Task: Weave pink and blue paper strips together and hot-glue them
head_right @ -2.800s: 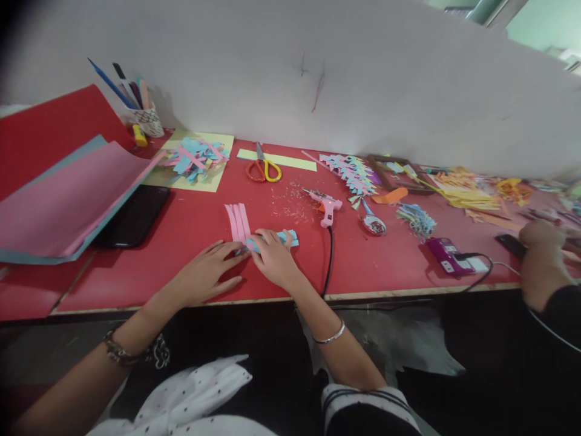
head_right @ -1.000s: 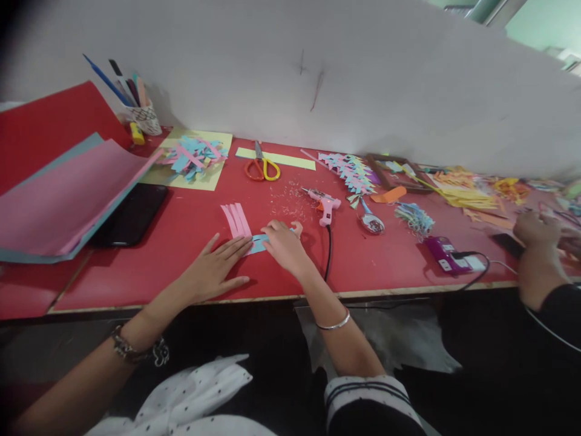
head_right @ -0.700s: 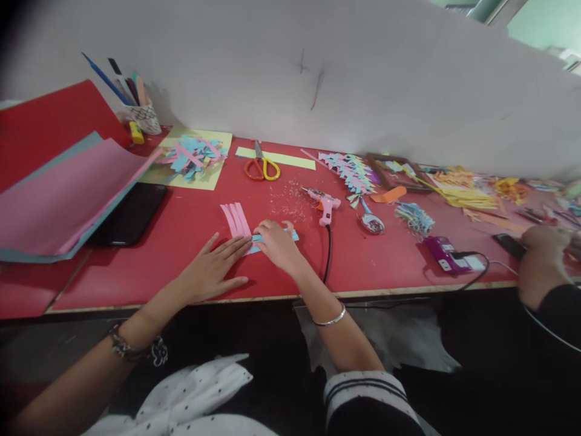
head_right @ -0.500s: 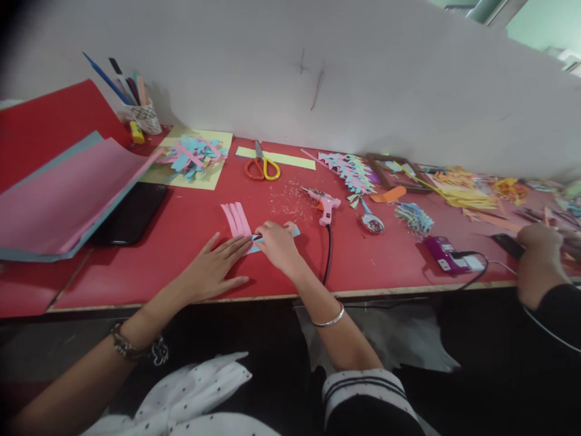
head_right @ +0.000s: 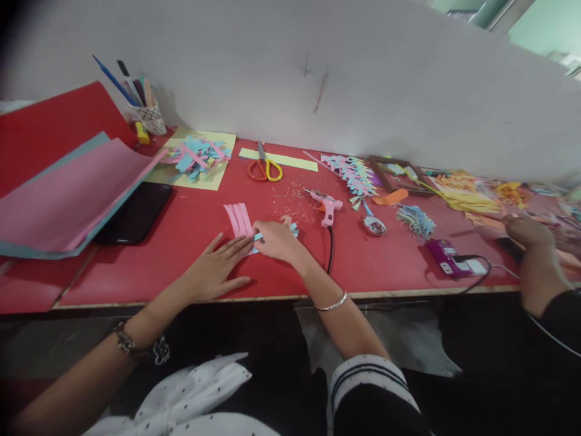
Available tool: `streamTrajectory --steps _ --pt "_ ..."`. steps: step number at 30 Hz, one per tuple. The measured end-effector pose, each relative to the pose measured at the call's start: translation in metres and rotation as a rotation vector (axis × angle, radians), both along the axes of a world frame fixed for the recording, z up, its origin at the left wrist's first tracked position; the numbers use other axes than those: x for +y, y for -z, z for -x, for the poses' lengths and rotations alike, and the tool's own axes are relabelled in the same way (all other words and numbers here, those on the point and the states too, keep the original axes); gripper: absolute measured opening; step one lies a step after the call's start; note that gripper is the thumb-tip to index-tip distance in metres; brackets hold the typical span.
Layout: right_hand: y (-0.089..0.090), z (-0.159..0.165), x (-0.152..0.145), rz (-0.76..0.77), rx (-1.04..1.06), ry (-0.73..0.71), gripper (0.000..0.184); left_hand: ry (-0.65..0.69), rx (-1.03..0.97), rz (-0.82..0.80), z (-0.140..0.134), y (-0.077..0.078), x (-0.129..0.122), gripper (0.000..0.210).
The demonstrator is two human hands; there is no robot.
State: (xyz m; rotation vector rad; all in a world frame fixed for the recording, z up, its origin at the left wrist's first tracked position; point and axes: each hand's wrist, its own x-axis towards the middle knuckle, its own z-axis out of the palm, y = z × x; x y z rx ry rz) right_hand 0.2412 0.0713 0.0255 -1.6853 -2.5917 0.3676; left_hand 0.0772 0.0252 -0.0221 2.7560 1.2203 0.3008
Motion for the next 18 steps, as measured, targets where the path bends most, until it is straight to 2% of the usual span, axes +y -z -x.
streamTrajectory --steps 2,5,10,18 --pt "0.001 -0.003 0.001 -0.019 0.053 0.036 0.015 0.0 0.003 0.004 0.0 0.0 0.0 0.068" --pt "0.004 -0.005 0.005 -0.044 0.043 0.051 0.019 0.003 0.013 0.016 0.001 -0.001 0.0 0.069" --pt "0.008 -0.009 0.01 0.051 0.064 -0.013 0.019 0.008 0.042 0.044 0.002 -0.004 0.0 0.074" --pt "0.003 -0.017 0.017 0.19 0.151 -0.14 0.021 0.039 0.077 0.078 0.006 -0.006 0.004 0.074"
